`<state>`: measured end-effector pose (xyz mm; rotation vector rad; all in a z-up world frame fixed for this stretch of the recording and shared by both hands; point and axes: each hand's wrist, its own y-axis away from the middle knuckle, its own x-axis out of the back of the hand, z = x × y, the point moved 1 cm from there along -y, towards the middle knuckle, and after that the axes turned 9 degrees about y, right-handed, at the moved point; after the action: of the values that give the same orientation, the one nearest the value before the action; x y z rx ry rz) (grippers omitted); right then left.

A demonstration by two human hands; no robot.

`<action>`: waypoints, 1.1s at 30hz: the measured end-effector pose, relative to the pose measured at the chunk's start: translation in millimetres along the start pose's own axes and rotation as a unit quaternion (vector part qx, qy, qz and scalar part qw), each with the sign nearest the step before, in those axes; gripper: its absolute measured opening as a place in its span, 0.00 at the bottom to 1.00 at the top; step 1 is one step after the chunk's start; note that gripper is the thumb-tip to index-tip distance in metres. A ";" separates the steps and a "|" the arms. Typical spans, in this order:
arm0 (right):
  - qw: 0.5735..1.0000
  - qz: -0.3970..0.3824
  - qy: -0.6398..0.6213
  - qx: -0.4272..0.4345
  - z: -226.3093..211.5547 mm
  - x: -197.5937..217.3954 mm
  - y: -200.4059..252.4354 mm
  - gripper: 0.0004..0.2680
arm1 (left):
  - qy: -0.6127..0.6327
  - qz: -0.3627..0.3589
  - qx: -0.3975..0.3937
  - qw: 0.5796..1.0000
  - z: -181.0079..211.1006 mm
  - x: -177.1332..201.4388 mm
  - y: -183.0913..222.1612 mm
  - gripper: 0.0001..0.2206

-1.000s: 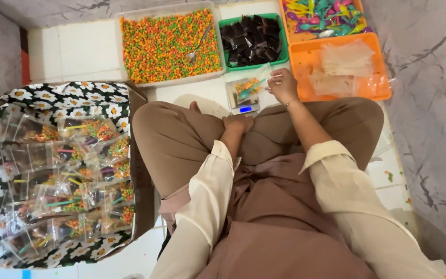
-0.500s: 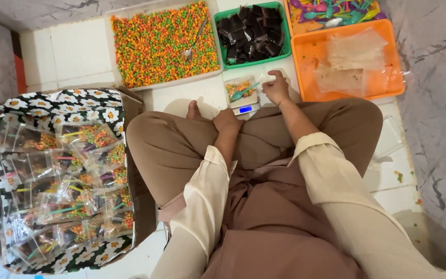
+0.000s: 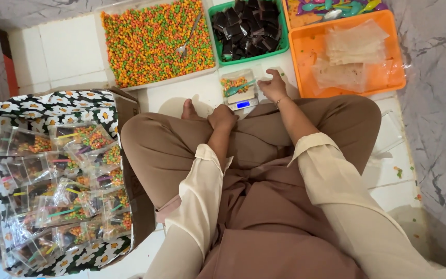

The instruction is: Packaging small colorful candies into plastic bags, weighing them on a scale, and organizing them in a basket.

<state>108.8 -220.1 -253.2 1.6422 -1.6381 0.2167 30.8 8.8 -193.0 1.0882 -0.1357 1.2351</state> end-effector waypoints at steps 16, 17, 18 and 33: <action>0.969 0.135 -0.048 0.201 -59.8 111.7 76.9 0.21 | 0.021 -0.021 0.008 1.000 -3.6 -5.6 -7.8 0.08; 0.963 0.143 -0.053 0.224 -70.9 129.4 97.7 0.19 | 0.026 -0.020 0.007 0.999 -2.7 -5.0 -6.9 0.08; 0.956 0.151 -0.059 0.247 -81.7 146.7 118.9 0.17 | 0.031 -0.019 0.008 0.999 -2.3 -4.8 -5.4 0.08; 0.924 0.305 -0.163 0.161 -14.8 181.9 152.4 0.10 | 0.018 0.013 -0.032 0.999 -5.0 -8.5 -1.9 0.10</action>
<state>4.4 -328.5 -69.1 1.3940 -2.4564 0.5747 26.8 6.7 -202.0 1.0105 -0.1609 1.2642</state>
